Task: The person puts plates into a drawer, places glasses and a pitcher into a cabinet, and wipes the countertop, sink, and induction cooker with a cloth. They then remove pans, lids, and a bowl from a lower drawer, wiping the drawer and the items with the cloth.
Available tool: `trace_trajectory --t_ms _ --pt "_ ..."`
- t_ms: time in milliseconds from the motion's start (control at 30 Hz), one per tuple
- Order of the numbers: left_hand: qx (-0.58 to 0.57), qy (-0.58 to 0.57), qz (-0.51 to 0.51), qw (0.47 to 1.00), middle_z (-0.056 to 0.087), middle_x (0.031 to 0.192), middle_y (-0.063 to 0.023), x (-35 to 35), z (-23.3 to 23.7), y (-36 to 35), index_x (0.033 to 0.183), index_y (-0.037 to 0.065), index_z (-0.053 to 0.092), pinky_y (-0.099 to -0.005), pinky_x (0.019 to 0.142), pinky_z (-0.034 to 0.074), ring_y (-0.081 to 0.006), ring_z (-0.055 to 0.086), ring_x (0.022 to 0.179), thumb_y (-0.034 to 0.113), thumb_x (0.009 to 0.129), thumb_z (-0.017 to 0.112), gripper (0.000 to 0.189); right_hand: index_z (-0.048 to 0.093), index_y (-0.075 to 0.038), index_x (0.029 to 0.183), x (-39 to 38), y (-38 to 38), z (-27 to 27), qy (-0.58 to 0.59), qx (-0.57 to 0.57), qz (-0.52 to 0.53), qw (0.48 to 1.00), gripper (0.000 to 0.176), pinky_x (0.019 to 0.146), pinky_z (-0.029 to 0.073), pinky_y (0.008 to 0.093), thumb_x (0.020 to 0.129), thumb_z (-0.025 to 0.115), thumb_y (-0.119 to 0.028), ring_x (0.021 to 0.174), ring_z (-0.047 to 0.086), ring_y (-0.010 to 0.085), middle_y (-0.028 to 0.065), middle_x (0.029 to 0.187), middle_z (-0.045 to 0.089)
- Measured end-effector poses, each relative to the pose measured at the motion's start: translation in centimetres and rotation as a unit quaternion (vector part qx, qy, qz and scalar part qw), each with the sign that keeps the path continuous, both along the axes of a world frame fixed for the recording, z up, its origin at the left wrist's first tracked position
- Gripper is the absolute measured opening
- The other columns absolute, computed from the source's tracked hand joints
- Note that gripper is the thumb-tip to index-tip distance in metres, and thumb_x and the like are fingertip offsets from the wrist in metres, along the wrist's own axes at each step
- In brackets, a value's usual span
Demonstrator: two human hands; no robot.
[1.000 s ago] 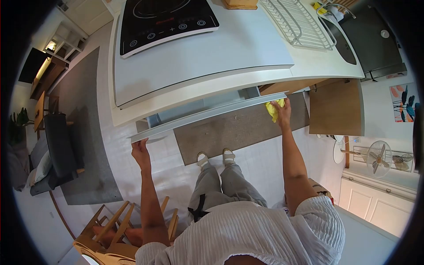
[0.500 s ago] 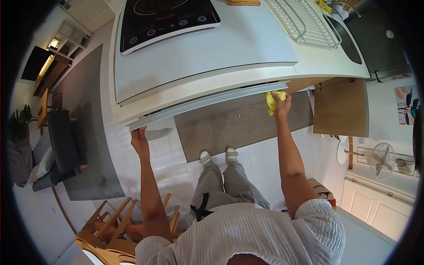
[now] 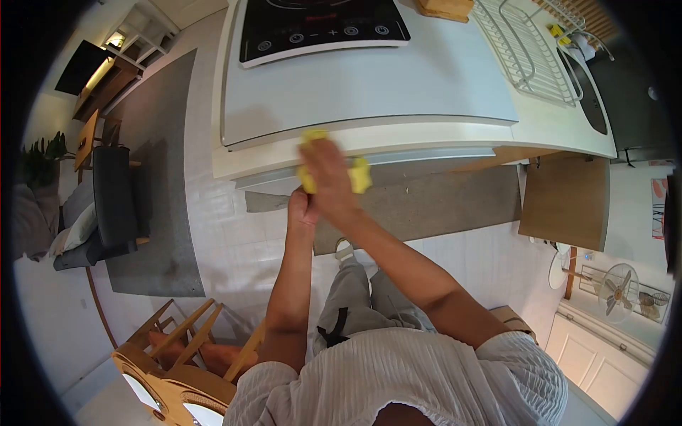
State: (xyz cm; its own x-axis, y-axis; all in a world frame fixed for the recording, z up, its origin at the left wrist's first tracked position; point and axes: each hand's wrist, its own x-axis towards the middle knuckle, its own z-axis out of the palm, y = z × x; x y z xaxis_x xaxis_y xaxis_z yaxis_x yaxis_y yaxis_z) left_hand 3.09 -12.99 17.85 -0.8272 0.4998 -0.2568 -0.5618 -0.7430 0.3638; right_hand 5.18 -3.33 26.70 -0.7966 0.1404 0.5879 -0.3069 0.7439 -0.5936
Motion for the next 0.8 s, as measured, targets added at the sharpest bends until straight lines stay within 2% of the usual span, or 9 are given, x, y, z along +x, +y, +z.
trace_trajectory --t_ms 33,200,267,367,467,500,567,733,800 --pt "0.102 -0.033 0.019 0.994 0.054 0.112 -0.0190 0.2 0.2 0.1 0.110 -0.007 0.051 -0.0462 0.096 0.041 -0.0274 0.051 0.109 0.006 0.085 0.052 0.028 0.051 -0.004 0.120 -0.6 -1.2 1.2 0.016 0.016 0.064 0.998 0.051 0.101 0.032 0.0445 0.070 0.053 0.002 0.119 0.041 0.0337 0.0140 0.123 0.048" --pt "0.006 -0.078 0.055 0.995 0.052 0.117 -0.0183 -0.5 -0.6 -0.2 0.113 -0.010 0.048 -0.0465 0.097 0.040 -0.0272 0.050 0.111 0.002 0.085 0.048 0.031 0.052 -0.007 0.119 -1.5 0.5 0.8 0.054 0.058 0.116 0.990 0.052 0.100 0.033 0.0435 0.067 0.057 0.000 0.118 0.044 0.0273 0.0098 0.121 0.051" --pt "-0.131 -0.056 0.012 0.990 0.053 0.115 -0.0204 -1.0 -0.9 -0.4 0.110 -0.012 0.048 -0.0483 0.097 0.039 -0.0318 0.049 0.113 0.001 0.084 0.047 0.029 0.054 -0.007 0.115 0.3 4.2 0.9 -0.014 0.068 0.075 0.995 0.047 0.098 0.035 0.0424 0.069 0.058 0.000 0.116 0.046 0.0248 0.0076 0.121 0.051" --pt "-0.041 0.012 -0.051 0.998 0.054 0.110 -0.0242 -1.3 -1.0 -0.6 0.108 -0.014 0.047 -0.0511 0.098 0.037 -0.0387 0.049 0.112 0.000 0.083 0.048 0.029 0.054 -0.008 0.115 3.0 10.8 -0.9 0.037 0.114 -0.035 0.992 0.043 0.100 0.031 0.0429 0.073 0.056 -0.001 0.118 0.044 0.0248 0.0077 0.120 0.052" --pt "-0.043 0.010 -0.012 0.999 0.051 0.112 -0.0299 -1.9 -1.3 0.0 0.100 -0.016 0.048 -0.0568 0.101 0.032 -0.0466 0.044 0.114 -0.002 0.082 0.044 0.023 0.054 -0.008 0.113 6.5 14.2 -2.0 0.082 0.100 -0.236 0.963 0.042 0.096 0.034 0.0418 0.072 0.057 0.002 0.111 0.047 0.0277 0.0096 0.117 0.053" --pt "-0.043 0.010 -0.006 0.999 0.051 0.112 -0.0299 -2.1 -1.3 0.2 0.100 -0.016 0.048 -0.0568 0.101 0.032 -0.0466 0.044 0.114 -0.002 0.082 0.044 0.023 0.054 -0.008 0.113 7.3 14.5 -3.8 0.082 0.100 -0.231 0.964 0.042 0.096 0.034 0.0418 0.072 0.057 0.002 0.111 0.047 0.0277 0.0096 0.117 0.053" --pt "-0.051 0.030 0.011 0.998 0.053 0.109 -0.0293 -2.4 -1.3 0.8 0.103 -0.017 0.049 -0.0535 0.098 0.037 -0.0434 0.049 0.109 -0.002 0.082 0.047 0.026 0.054 -0.008 0.112 9.0 14.7 -9.6 0.061 0.022 -0.107 0.992 0.038 0.095 0.035 0.0415 0.075 0.057 0.003 0.109 0.047 0.0284 0.0106 0.115 0.053" --pt "-0.087 0.061 0.030 0.994 0.050 0.115 -0.0296 -0.9 -1.6 0.6 0.106 -0.013 0.050 -0.0533 0.100 0.034 -0.0426 0.045 0.114 0.002 0.084 0.047 0.026 0.054 -0.005 0.111 5.9 8.6 -23.0 -0.147 0.050 0.130 0.979 0.035 0.096 0.036 0.0375 0.076 0.051 -0.005 0.112 0.046 0.0283 0.0113 0.110 0.054" --pt "-0.118 0.100 0.034 0.987 0.046 0.121 -0.0298 0.3 -2.1 0.9 0.114 -0.010 0.047 -0.0512 0.100 0.035 -0.0410 0.043 0.118 0.005 0.085 0.048 0.032 0.055 -0.005 0.110 2.7 5.7 -27.8 -0.115 0.045 0.215 0.969 0.033 0.097 0.035 0.0356 0.077 0.050 -0.006 0.112 0.045 0.0259 0.0102 0.111 0.053"
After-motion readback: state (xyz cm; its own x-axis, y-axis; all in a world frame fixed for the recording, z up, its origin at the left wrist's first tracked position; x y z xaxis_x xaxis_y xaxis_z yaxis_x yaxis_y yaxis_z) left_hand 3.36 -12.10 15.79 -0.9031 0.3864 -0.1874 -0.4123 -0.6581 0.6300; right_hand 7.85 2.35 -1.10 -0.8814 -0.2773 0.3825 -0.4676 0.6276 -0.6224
